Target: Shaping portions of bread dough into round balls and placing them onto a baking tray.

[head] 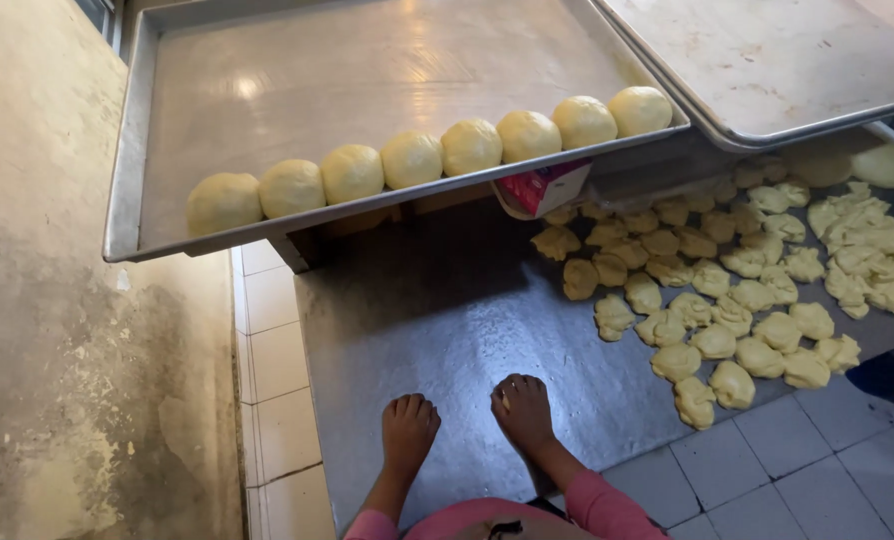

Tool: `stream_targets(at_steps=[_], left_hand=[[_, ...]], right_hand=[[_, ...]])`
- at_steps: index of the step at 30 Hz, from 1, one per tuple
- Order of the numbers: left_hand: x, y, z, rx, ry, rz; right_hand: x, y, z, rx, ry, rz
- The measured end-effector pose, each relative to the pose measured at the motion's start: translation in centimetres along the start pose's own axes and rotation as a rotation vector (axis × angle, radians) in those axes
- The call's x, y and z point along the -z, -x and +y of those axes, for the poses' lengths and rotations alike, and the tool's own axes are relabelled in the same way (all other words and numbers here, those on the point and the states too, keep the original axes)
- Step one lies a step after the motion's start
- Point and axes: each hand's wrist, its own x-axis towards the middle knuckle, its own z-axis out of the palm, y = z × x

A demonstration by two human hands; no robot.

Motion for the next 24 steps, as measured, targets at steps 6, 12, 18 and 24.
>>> stream_targets(at_steps=[6,12,18,24], left_hand=[[1.4,1.4,-0.3,-0.03,0.047,-0.05],[-1.2,5.8,-2.4,0.123,0.015,-0.55],[6.2,0.4,-3.1,0.432,0.347,-0.609],[9.5,-6.8,-12.2,0.945,1.011,-0.101]], right_hand=[[0.5,2.5,-0.1,0.145,0.116,0.024],[0.8,2.5,-0.1,0.012,0.03,-0.159],[-0.3,4.5,2.8,-0.213,0.18,-0.456],[-1.4,4.6,4.3,-0.172,0.197,-0.549]])
